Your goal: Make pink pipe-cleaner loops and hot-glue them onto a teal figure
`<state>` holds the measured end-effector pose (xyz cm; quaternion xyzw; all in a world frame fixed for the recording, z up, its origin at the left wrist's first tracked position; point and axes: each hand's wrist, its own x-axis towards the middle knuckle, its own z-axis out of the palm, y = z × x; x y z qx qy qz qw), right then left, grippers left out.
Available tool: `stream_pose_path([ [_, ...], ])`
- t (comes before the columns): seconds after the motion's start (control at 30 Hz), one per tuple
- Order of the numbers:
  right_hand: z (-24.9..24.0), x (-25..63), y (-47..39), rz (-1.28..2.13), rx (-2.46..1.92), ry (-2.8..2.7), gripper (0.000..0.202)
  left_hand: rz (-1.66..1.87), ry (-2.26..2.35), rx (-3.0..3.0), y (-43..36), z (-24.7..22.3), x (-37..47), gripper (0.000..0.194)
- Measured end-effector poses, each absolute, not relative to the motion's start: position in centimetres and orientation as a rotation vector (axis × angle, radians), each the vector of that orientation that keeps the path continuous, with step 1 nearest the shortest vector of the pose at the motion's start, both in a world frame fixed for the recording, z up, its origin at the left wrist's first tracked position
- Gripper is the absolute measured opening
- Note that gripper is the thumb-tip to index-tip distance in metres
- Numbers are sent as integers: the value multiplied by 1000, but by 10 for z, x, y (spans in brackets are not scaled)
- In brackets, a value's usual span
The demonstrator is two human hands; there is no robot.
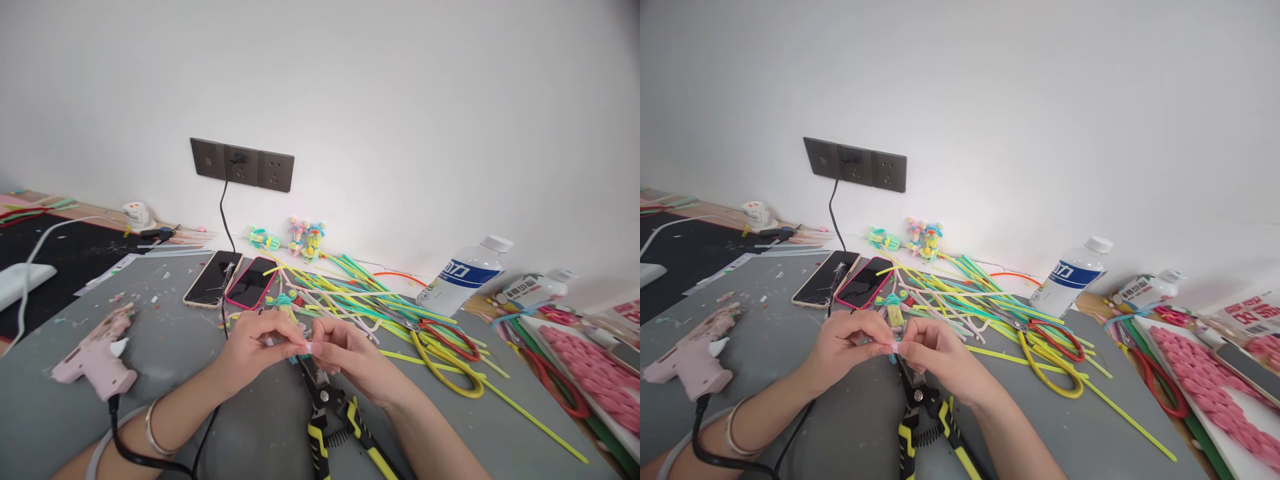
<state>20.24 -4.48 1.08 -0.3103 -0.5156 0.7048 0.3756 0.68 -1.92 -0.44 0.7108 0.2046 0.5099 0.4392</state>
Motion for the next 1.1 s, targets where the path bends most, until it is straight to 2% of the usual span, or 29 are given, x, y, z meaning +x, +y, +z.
stream_pose_path([
  [0.3,12,201,-45,1683,-815,-1398,36,1168,510,1436,-18,-3,12,5],
  [0.63,10,199,-42,1685,-797,-1452,34,1155,574,1409,-15,0,9,11],
  [0.73,19,202,-44,1459,-965,-1599,30,1095,642,1433,-9,-2,4,17],
  [0.87,15,202,-76,804,-1432,-1794,24,1057,782,1473,-4,-6,-1,22],
  [0.9,8,201,-91,623,-1520,-1823,31,1051,801,1470,-4,-6,-1,24],
  [0.93,-1,200,-106,444,-1584,-1853,47,1034,816,1471,-4,-5,-1,26],
  [1.0,-25,199,-137,166,-1671,-1941,90,982,819,1504,-5,-4,2,27],
  [1.03,-38,198,-151,73,-1704,-1984,105,954,810,1534,-6,-4,4,26],
  [1.1,-61,198,-171,-57,-1780,-2023,116,908,790,1608,-7,-7,7,25],
])
